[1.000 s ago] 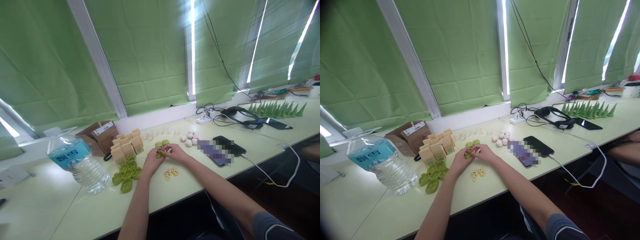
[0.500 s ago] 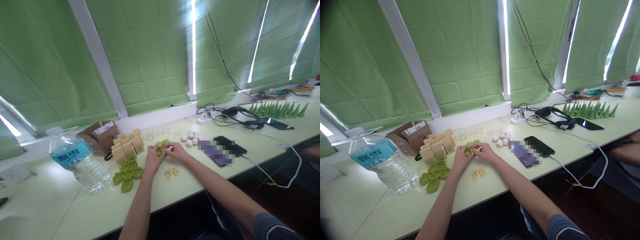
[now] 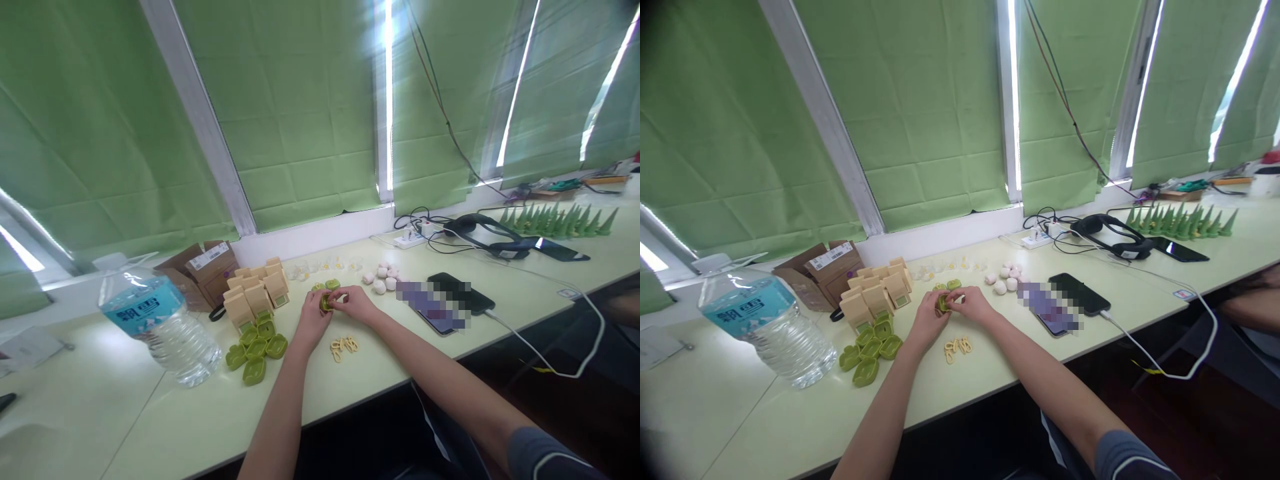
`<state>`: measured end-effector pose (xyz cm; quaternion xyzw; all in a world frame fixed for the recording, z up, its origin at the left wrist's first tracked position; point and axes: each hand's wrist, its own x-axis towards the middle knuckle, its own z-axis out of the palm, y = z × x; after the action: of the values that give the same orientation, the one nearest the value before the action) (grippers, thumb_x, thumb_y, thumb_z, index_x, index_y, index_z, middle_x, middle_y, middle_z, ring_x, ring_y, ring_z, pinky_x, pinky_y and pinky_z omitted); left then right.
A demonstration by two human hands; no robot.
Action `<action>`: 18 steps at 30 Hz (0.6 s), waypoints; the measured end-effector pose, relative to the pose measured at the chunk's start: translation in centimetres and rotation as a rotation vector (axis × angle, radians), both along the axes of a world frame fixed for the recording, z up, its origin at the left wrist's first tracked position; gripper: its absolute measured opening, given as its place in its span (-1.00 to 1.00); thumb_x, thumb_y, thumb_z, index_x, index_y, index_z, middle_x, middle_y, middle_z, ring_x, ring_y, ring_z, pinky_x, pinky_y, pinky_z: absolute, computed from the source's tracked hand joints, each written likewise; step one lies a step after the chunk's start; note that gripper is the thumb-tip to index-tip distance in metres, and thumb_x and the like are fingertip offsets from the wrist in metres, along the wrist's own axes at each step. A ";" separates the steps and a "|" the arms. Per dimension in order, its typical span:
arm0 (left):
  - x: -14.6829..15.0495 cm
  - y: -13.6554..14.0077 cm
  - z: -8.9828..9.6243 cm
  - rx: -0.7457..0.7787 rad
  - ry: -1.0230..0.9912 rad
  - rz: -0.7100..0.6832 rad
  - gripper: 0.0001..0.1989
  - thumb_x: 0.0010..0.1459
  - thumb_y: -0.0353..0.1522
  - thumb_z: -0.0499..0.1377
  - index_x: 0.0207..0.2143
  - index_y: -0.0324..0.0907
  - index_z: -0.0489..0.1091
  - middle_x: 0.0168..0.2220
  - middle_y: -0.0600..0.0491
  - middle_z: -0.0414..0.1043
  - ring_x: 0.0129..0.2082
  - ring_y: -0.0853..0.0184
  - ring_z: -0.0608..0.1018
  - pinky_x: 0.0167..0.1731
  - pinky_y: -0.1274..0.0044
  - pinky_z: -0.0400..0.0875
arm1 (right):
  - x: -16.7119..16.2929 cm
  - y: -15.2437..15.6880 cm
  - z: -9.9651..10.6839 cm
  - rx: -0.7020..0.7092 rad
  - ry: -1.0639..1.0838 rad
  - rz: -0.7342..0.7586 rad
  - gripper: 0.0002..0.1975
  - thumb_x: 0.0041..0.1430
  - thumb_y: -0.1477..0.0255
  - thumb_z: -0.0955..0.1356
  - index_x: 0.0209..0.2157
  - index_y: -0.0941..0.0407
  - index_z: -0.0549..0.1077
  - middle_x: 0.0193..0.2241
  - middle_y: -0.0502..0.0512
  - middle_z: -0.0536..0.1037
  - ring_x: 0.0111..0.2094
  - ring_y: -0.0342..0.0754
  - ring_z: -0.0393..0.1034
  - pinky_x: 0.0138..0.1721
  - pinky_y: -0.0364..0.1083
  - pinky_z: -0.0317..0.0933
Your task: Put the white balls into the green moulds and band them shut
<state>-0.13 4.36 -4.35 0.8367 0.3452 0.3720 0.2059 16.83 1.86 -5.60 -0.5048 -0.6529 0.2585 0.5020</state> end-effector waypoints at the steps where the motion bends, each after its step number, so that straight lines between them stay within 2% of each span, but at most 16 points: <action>1: 0.0 0.0 -0.1 -0.005 -0.003 -0.008 -0.53 0.02 -0.56 0.13 0.01 -0.10 0.37 -0.06 -0.02 0.32 -0.09 0.30 0.45 -0.09 0.44 0.42 | 0.0 0.0 0.0 -0.005 0.004 -0.002 -0.81 0.02 0.34 0.41 -0.32 0.13 0.61 -0.35 0.04 0.59 -0.62 -0.25 0.19 -0.53 -0.21 0.11; 5: 0.0 0.3 -0.4 -0.036 -0.026 -0.032 -0.49 0.04 -0.57 0.10 0.05 -0.09 0.36 -0.02 -0.03 0.31 -0.13 0.34 0.46 -0.18 0.49 0.46 | 0.1 0.0 -0.1 -0.018 0.028 -0.022 -0.80 0.02 0.34 0.42 -0.32 0.12 0.61 -0.40 0.04 0.60 -0.66 -0.24 0.19 -0.55 -0.19 0.12; 16: 0.2 0.2 -0.5 -0.055 -0.092 -0.078 -0.55 0.07 -0.53 0.13 0.03 -0.08 0.40 -0.05 0.00 0.34 -0.18 0.38 0.48 -0.12 0.46 0.50 | 0.3 0.0 -0.3 -0.032 0.015 -0.051 -0.78 0.01 0.28 0.42 -0.35 0.10 0.64 -0.54 0.04 0.56 -0.71 -0.22 0.18 -0.61 -0.18 0.07; 18: 0.3 0.2 -0.6 -0.071 -0.112 -0.083 -0.55 0.07 -0.51 0.14 0.04 -0.08 0.40 -0.07 0.00 0.35 -0.20 0.39 0.49 -0.12 0.45 0.51 | 0.3 0.1 -0.4 -0.033 0.026 -0.058 -0.79 0.01 0.29 0.42 -0.34 0.10 0.64 -0.51 0.04 0.57 -0.72 -0.22 0.18 -0.62 -0.17 0.07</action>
<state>0.18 4.54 -4.91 0.8205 0.3110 0.3968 0.2696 17.16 1.96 -6.02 -0.5283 -0.6269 0.2613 0.5095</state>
